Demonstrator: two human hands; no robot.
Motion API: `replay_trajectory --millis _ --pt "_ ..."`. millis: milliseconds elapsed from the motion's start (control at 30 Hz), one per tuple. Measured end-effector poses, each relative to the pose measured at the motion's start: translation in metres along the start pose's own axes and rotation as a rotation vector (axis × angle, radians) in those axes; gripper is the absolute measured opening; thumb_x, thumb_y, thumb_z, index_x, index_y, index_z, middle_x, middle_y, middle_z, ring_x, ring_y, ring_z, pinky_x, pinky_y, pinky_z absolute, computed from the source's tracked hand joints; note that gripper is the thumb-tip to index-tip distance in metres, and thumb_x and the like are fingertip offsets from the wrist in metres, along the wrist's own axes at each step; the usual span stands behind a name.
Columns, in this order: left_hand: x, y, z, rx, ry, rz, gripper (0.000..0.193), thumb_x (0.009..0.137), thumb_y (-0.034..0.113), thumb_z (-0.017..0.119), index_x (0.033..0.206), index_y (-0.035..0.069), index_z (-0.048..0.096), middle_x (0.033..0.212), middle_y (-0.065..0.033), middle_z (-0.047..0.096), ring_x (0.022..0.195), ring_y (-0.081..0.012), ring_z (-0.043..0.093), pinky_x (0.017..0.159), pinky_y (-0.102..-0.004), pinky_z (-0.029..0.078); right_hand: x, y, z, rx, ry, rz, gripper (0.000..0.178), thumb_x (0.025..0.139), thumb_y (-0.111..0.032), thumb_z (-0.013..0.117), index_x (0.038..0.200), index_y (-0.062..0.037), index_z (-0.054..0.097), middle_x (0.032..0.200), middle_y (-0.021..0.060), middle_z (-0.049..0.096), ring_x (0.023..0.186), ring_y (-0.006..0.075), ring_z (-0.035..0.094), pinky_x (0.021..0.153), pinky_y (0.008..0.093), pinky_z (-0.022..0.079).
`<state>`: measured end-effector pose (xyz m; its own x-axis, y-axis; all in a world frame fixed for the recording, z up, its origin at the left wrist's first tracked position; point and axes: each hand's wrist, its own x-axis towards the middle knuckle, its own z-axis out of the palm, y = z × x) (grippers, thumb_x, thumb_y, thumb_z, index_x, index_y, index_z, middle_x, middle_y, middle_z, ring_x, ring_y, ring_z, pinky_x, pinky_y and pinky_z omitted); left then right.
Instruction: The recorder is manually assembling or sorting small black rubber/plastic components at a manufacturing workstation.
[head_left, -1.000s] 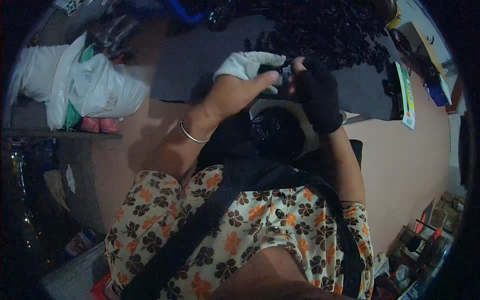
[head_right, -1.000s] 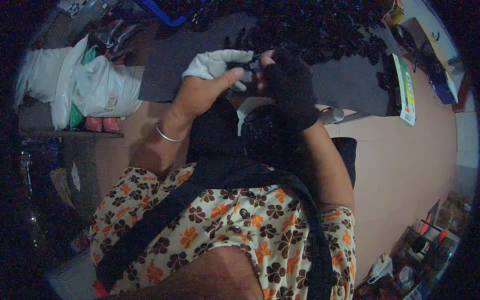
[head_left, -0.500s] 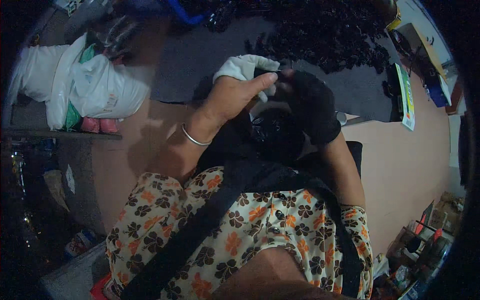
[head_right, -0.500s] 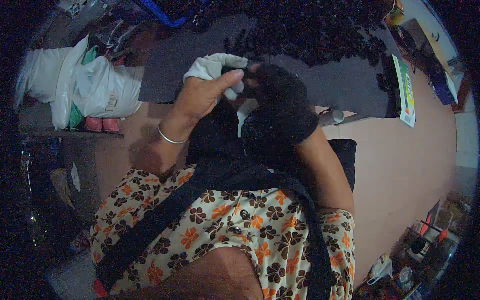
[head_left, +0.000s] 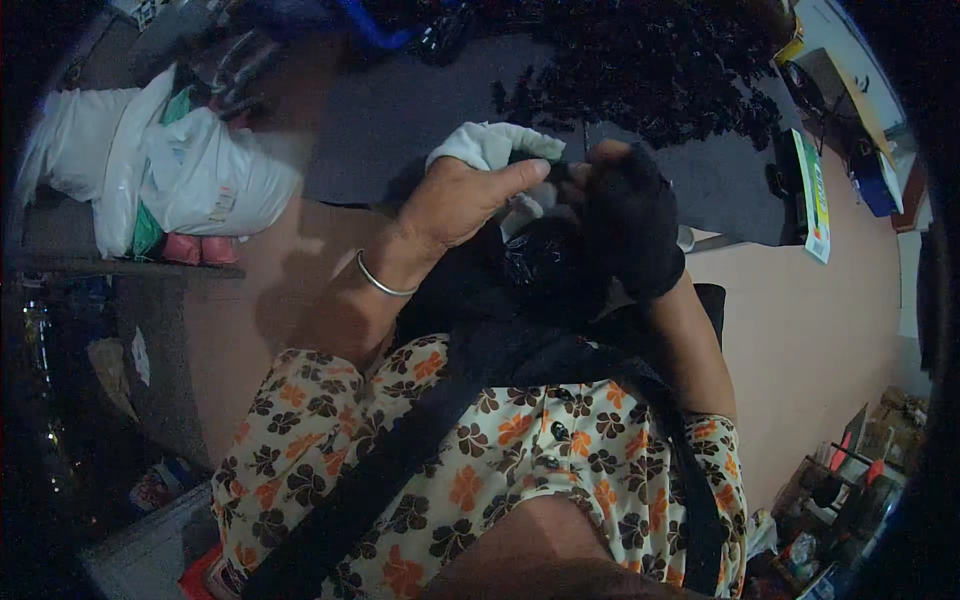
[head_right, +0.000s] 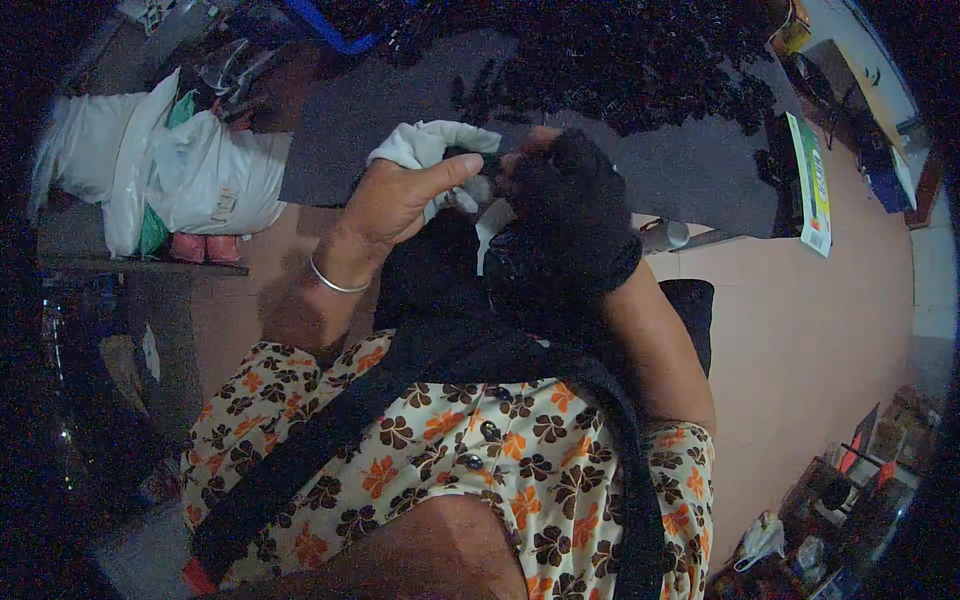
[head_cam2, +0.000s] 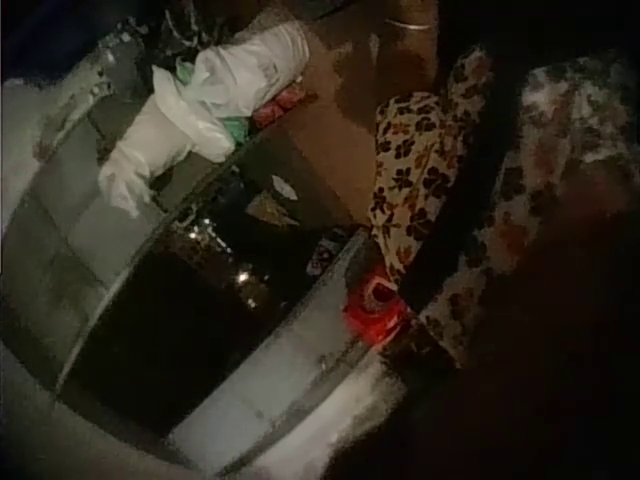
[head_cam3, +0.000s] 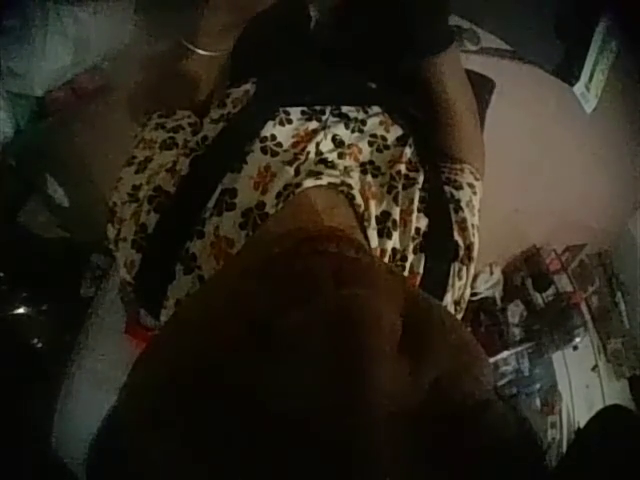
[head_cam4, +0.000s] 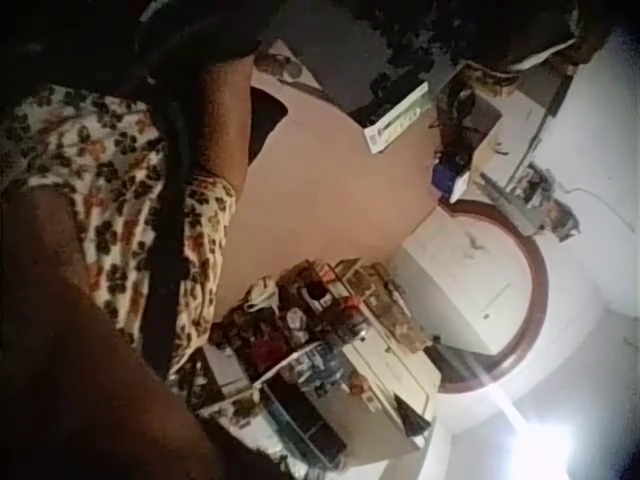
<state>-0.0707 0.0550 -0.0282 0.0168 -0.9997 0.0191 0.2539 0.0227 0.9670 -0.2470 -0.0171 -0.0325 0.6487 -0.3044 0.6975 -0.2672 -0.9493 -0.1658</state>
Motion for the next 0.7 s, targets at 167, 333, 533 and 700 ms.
replay_trajectory --millis 167,333,533,700 --pt "0.0 -0.001 -0.004 -0.082 -0.076 0.005 0.024 0.082 0.006 0.058 0.105 -0.003 0.057 0.089 -0.0064 0.062 0.073 -0.011 0.06 0.062 -0.0235 0.052 0.0 -0.005 -0.008 -0.017 -0.01 0.077 0.021 0.068 -0.012 0.068 0.087 -0.0097 0.06 0.09 0.0093 0.057 0.078 0.027 0.058 0.061 0.0364 0.048" --pt "0.0 -0.005 -0.002 -0.175 -0.15 -0.063 0.024 0.084 0.008 0.058 0.105 -0.002 0.057 0.087 -0.006 0.061 0.072 -0.01 0.058 0.06 -0.0229 0.053 -0.001 -0.002 -0.013 0.089 -0.033 -0.118 0.026 0.064 -0.008 0.071 0.087 -0.0087 0.06 0.089 0.0099 0.057 0.076 0.0269 0.057 0.062 0.0351 0.048" --pt "-0.006 0.002 0.004 0.062 -0.06 -0.014 0.024 0.083 0.009 0.059 0.104 -0.003 0.057 0.084 -0.006 0.061 0.073 -0.0105 0.059 0.058 -0.0235 0.053 -0.003 -0.005 -0.016 0.019 0.025 -0.182 0.027 0.062 -0.006 0.072 0.085 -0.0076 0.058 0.084 0.0081 0.056 0.075 0.0261 0.056 0.061 0.0344 0.047" --pt "-0.007 0.004 0.01 0.122 -0.006 0.058 0.021 0.083 0.007 0.058 0.101 -0.004 0.058 0.083 -0.0068 0.062 0.07 -0.0107 0.059 0.057 -0.0236 0.053 -0.001 -0.013 -0.011 0.061 -0.047 0.039 0.027 0.067 -0.007 0.069 0.091 -0.0042 0.057 0.081 0.0083 0.056 0.073 0.0244 0.056 0.062 0.0329 0.047"
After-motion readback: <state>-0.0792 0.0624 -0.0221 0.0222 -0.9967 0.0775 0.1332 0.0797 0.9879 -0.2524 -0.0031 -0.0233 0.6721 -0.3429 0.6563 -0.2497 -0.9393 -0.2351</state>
